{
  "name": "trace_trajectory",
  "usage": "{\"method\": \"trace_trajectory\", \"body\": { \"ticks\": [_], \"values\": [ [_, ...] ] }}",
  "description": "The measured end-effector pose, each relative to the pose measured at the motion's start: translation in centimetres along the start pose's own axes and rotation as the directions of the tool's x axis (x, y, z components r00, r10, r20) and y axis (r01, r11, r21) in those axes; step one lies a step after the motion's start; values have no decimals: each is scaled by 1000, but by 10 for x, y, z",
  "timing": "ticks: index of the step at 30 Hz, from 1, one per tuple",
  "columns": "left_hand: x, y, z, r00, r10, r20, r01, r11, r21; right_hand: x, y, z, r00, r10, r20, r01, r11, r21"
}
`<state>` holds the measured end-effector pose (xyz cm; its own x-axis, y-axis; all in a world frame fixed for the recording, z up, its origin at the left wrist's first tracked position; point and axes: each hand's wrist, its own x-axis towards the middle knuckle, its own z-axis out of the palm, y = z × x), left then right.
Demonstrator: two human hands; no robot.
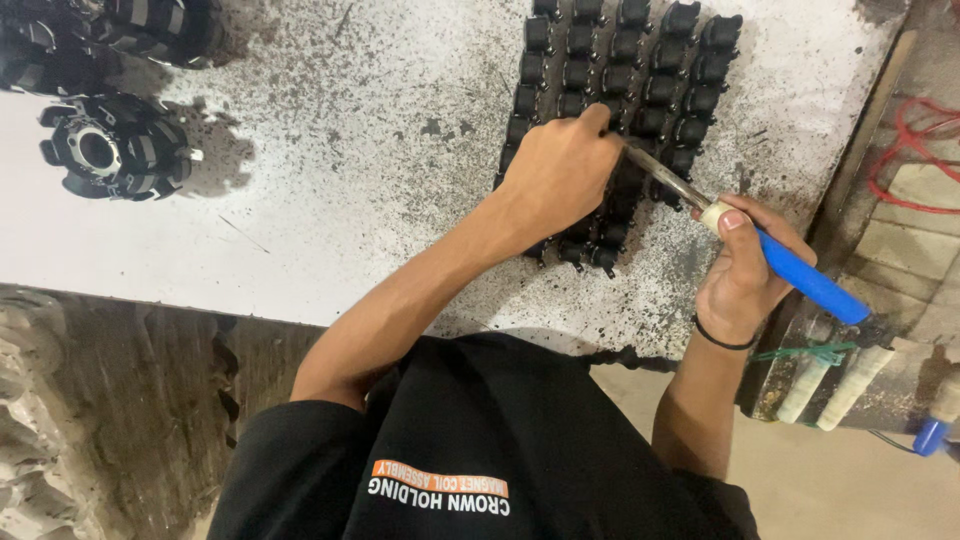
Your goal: The person solders small black coil assembly components arranged in rows on a workbench, holding each part steady with one hand while applying a hot soldering iron with the other, with smoke rising as the iron touches each part. They occasionally set down or swap the iron and continue working through the rows of parts.
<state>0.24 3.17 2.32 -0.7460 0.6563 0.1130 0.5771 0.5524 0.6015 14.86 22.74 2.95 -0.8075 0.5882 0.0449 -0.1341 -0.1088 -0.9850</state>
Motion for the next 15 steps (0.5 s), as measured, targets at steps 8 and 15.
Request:
{"method": "trace_trajectory", "body": {
  "ticks": [8, 15],
  "values": [
    [-5, -16, -6, 994, -5, -107, -13, 986, -163, -4, -9, 8, 1000, 12, -13, -13, 999, -41],
    [-5, -13, -1, 992, 2, -130, -18, 992, -122, -6, 0, 7, 996, -45, -79, 45, 999, -3]
  ]
}}
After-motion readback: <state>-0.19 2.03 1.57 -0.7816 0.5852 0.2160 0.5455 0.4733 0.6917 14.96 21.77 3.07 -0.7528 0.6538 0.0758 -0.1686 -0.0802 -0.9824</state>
